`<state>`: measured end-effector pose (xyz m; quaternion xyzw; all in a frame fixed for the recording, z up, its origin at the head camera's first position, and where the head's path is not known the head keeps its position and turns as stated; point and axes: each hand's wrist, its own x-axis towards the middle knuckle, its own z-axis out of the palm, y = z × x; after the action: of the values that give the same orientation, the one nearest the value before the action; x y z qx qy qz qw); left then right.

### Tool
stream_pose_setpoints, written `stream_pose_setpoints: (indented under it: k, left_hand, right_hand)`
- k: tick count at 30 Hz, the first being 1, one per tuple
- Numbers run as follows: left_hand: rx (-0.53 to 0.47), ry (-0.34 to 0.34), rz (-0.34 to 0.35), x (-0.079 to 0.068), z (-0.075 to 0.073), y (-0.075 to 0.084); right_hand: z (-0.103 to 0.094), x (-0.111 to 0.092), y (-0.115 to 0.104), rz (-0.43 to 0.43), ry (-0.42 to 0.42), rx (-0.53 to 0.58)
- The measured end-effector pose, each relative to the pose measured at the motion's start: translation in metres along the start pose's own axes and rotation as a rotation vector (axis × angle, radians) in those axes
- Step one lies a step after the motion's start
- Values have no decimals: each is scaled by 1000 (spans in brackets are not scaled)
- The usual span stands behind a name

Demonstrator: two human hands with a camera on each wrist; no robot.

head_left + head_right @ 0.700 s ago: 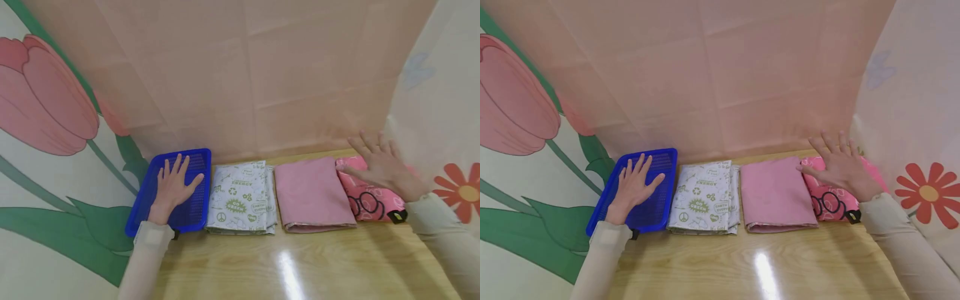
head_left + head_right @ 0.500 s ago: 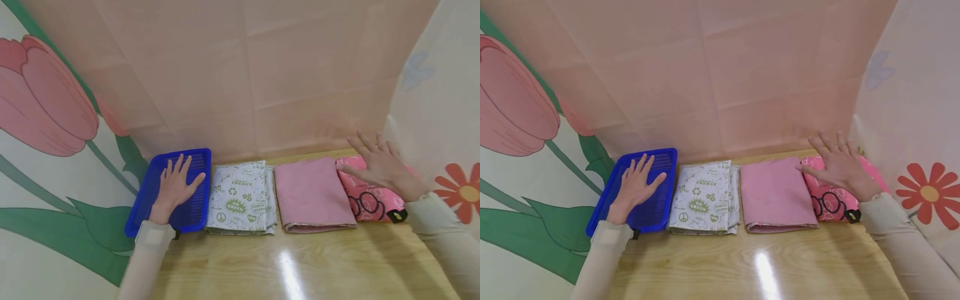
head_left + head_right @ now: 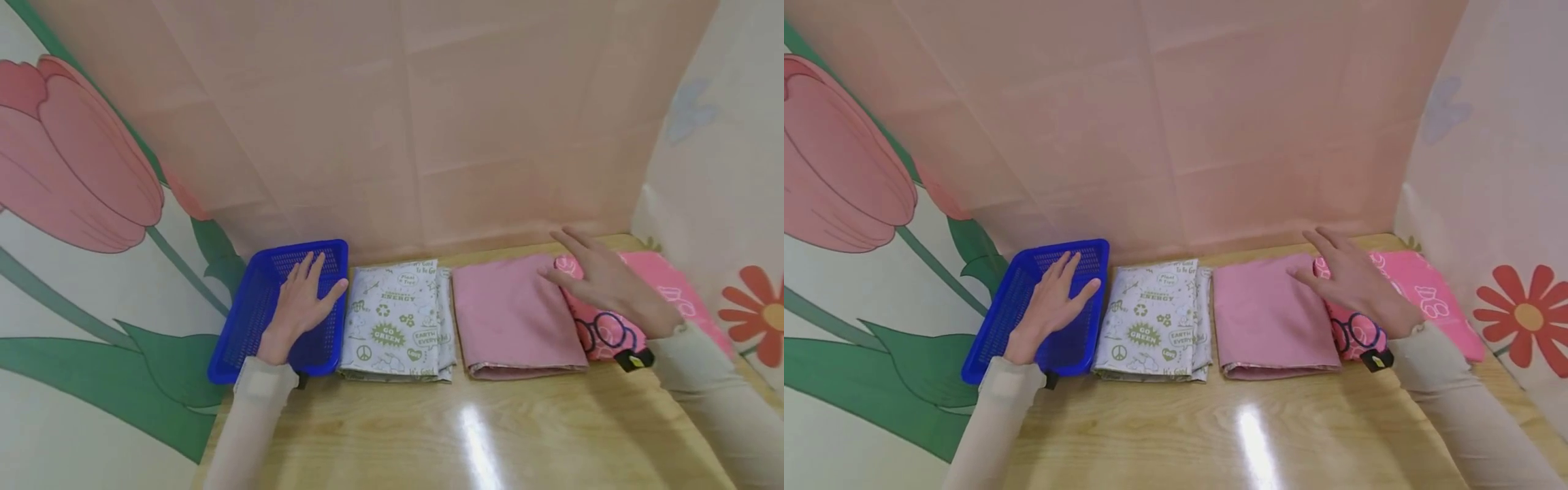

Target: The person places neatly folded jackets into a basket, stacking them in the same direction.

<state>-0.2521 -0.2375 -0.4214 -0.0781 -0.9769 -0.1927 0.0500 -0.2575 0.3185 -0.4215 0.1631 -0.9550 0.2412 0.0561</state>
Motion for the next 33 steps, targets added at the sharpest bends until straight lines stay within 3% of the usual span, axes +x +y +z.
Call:
stream_pose_setpoints:
  k: [8, 20, 33]
  left_hand:
    - [-70, 5, -3, 1, 5, 3]
    - [-119, -30, -7, -3, 15, 20]
    - [-230, -40, 72, -9, 29, 34]
  right_hand:
    - [13, 3, -18, -53, 45, 75]
    - [36, 3, -35, -65, 9, 104]
    - [60, 1, -49, -125, 25, 166]
